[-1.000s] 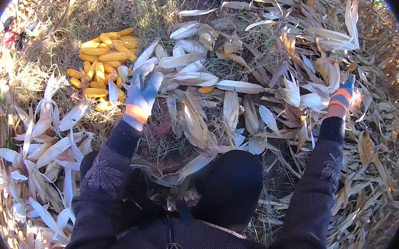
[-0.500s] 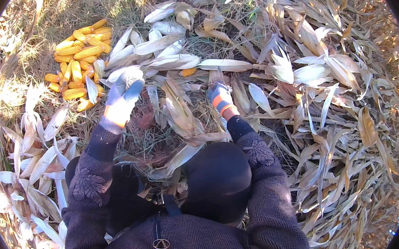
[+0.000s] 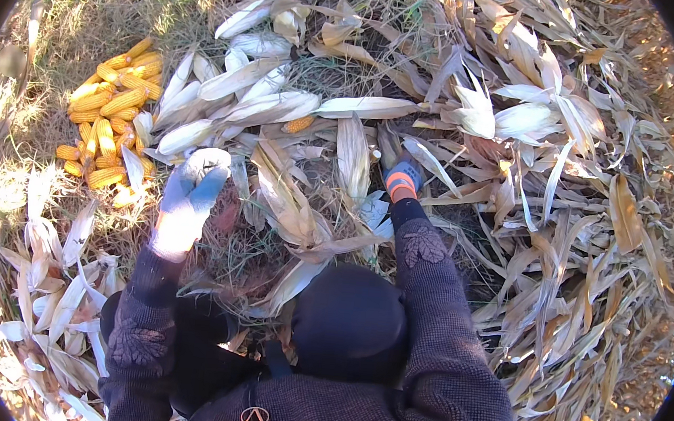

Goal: The person sits on the ground in a cornfield and shucks corn cobs by hand, removing the husks and placing the cleaned cobs into a growing pile. The person handles each cob individually, peeling away the dried husks and silk.

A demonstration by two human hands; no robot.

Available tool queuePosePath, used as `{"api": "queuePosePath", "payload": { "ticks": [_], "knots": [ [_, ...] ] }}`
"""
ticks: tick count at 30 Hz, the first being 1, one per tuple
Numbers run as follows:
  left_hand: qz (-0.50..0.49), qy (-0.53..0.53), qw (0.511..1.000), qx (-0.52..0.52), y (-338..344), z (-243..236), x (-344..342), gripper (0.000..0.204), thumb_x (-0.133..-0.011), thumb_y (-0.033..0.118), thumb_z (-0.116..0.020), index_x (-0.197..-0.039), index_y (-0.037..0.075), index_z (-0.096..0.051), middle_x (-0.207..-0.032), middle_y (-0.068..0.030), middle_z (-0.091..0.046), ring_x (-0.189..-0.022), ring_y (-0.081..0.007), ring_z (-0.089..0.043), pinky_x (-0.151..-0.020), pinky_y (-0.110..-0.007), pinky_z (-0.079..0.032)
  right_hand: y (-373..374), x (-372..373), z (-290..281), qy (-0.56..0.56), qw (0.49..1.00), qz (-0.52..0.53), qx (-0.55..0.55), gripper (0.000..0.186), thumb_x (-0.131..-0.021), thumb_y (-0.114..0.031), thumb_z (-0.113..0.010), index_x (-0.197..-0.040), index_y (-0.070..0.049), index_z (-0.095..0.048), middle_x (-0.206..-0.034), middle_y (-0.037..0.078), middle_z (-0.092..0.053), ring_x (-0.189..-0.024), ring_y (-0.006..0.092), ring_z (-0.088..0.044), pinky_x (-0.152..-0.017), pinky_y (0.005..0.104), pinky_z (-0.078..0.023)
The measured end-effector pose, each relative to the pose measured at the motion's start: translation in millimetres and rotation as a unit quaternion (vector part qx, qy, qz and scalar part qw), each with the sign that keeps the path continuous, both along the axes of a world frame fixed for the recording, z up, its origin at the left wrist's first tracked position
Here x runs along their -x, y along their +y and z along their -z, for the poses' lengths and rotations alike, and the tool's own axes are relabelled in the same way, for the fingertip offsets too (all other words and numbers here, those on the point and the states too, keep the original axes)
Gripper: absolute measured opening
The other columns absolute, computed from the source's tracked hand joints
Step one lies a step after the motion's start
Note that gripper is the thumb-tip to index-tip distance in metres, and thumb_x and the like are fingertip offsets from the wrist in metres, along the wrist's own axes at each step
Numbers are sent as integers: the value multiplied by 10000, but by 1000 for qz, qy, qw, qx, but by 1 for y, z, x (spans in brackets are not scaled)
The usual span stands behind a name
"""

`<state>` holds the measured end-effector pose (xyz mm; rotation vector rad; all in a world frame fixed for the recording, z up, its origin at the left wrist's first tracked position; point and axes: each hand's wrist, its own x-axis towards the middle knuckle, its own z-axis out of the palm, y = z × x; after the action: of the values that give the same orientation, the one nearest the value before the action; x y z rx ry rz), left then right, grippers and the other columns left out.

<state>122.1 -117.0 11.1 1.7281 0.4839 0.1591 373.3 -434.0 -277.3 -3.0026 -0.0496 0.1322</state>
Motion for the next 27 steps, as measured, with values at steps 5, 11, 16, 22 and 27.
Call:
{"api": "queuePosePath", "payload": {
  "ticks": [5,11,16,22,27],
  "knots": [
    [22,-7,1000,18,-3,12,-4,181,-905,146,-544,-1020,23,-608,-895,8,-594,-849,-79,-516,-795,-238,-410,-11,-2,22,44,999,20,9,490,-747,-204,-675,-1209,-82,-567,-1267,167,-548,-1178,323,-519,-954,396,-451],
    [62,40,996,41,-23,1,-11,181,-908,143,-525,-1016,17,-599,-928,-12,-592,-864,-94,-515,-807,-249,-409,-24,17,-35,56,991,0,-121,546,-658,-225,-751,-1149,-46,-593,-1143,197,-605,-1062,355,-578,-896,395,-474],
    [111,40,992,53,-37,11,-15,208,-923,181,-531,-1048,24,-582,-886,-4,-570,-818,-85,-504,-765,-236,-411,-24,29,-89,87,956,-60,-273,595,-629,-205,-771,-1122,41,-547,-975,204,-622,-858,288,-603,-762,383,-476],
    [97,-77,990,62,-55,17,-24,410,-889,304,-633,-1186,38,-540,-928,-9,-595,-787,-78,-528,-718,-236,-448,30,74,-189,165,845,-262,-437,482,-743,-212,-729,-1144,-32,-531,-1161,104,-572,-1013,259,-555,-913,332,-438],
    [39,-122,950,286,-58,13,-29,350,-872,111,-622,-1205,41,-539,-998,18,-593,-890,-74,-534,-811,-229,-433,62,106,-240,165,803,-362,-445,548,-761,-200,-729,-1215,2,-497,-1224,117,-530,-1082,162,-508,-941,308,-414]
  ]
}}
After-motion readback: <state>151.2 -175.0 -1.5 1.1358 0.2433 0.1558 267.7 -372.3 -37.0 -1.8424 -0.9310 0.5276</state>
